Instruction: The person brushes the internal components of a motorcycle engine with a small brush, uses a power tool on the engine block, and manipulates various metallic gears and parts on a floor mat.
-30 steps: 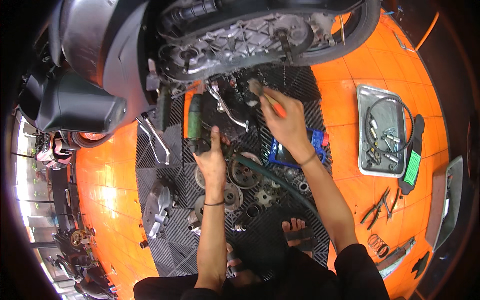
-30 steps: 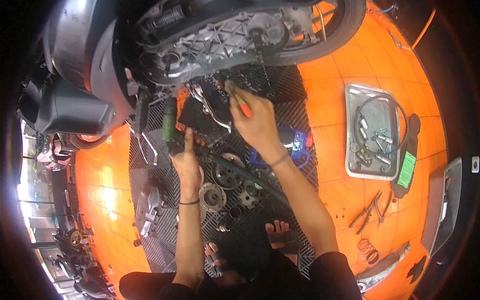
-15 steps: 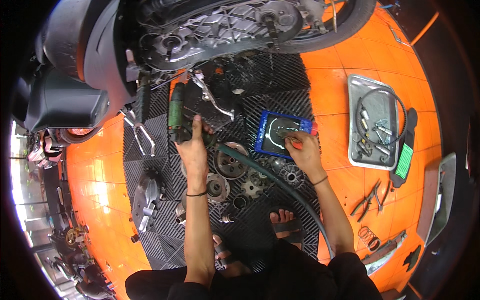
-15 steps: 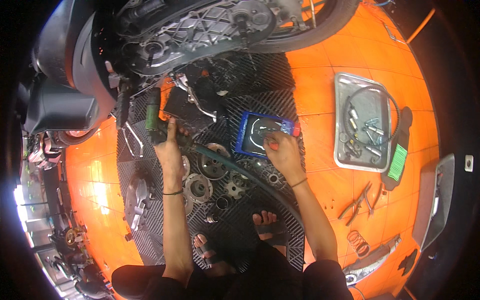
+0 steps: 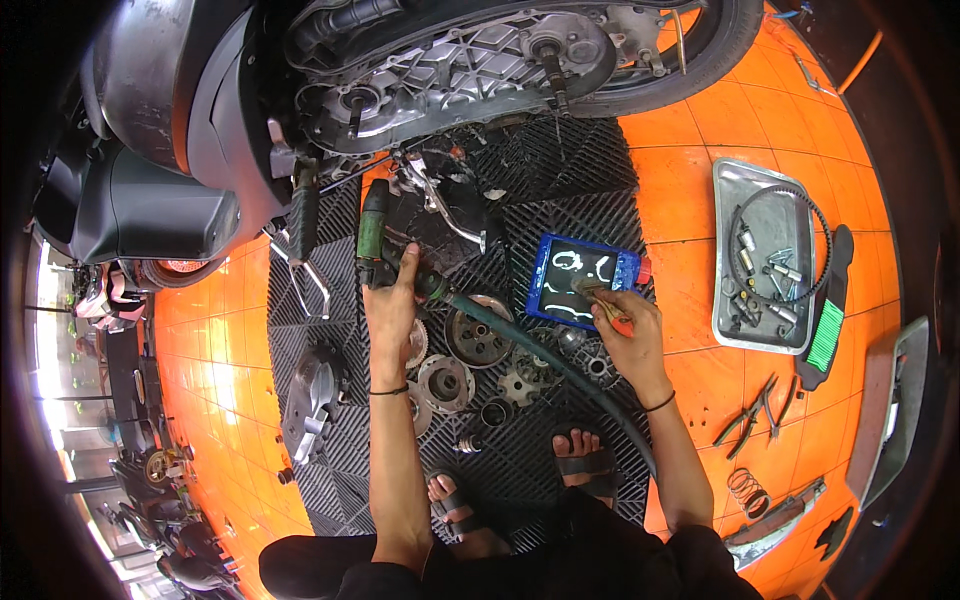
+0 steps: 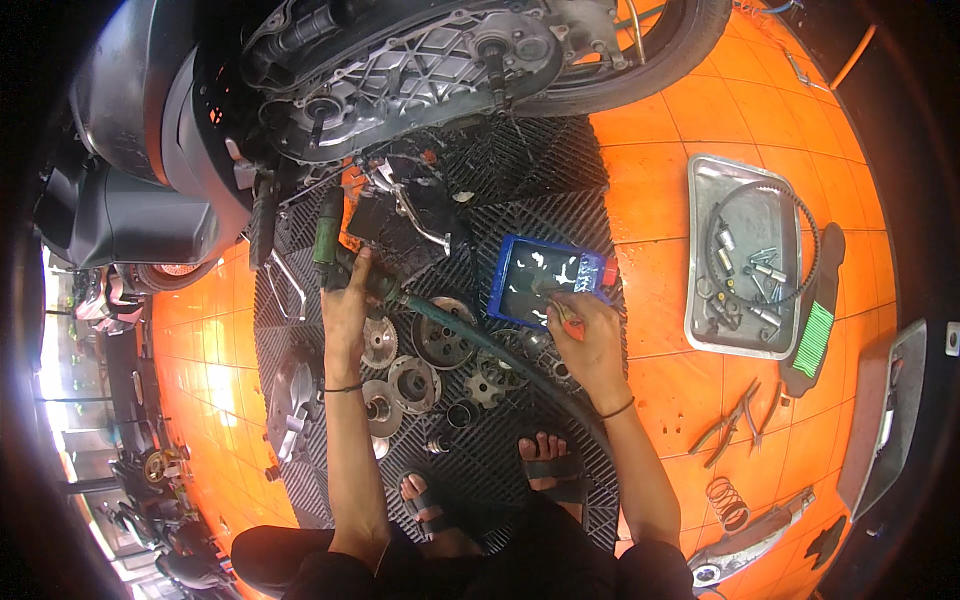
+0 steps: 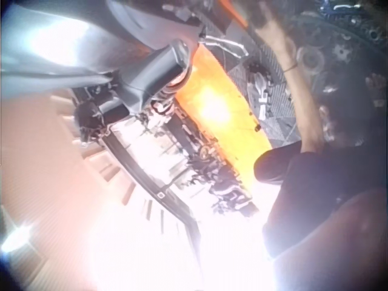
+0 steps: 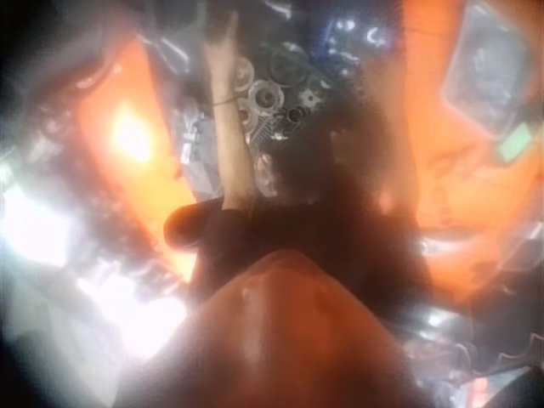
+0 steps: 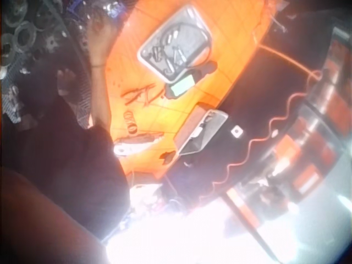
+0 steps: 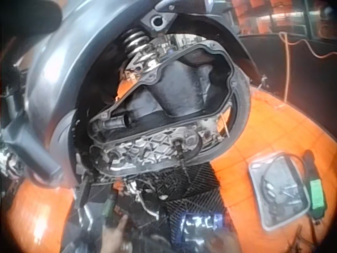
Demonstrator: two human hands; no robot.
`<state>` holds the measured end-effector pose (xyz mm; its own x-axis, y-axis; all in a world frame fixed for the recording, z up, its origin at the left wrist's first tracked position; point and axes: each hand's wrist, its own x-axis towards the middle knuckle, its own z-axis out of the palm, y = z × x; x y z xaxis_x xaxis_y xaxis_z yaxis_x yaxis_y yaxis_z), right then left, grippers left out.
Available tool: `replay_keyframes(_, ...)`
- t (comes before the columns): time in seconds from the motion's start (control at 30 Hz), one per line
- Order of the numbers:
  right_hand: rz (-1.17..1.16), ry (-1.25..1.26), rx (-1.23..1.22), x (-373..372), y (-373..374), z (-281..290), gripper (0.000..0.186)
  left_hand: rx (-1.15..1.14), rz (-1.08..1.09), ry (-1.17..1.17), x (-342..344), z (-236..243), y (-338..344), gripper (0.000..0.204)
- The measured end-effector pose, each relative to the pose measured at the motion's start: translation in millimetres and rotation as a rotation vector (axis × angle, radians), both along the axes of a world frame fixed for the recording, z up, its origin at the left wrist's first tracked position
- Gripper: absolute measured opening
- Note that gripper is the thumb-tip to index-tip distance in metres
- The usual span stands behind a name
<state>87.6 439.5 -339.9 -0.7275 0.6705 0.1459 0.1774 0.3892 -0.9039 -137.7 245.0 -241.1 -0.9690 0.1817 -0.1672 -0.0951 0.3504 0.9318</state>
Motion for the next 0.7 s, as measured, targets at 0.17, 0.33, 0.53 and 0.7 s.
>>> replay_keyframes(0.17,-0.054,0.049,-0.021,-1.9,-3.5,1.1,0.018,-0.068,0.011,0.032,-3.8,-7.7,-4.4,0.029)
replay_keyframes(0.33,-0.073,0.089,-0.059,-0.4,-4.1,-4.6,0.019,-0.037,0.021,0.012,-1.9,-5.7,-3.6,0.031)
replay_keyframes(0.53,-0.131,-0.046,-0.26,9.2,-3.1,-15.4,0.019,-0.05,0.012,0.005,-5.4,-10.5,-6.8,0.035)
replay_keyframes(0.7,-0.158,0.008,-0.364,12.5,-7.4,-20.6,0.019,-0.108,0.01,0.084,-13.0,-19.7,-9.9,0.03)
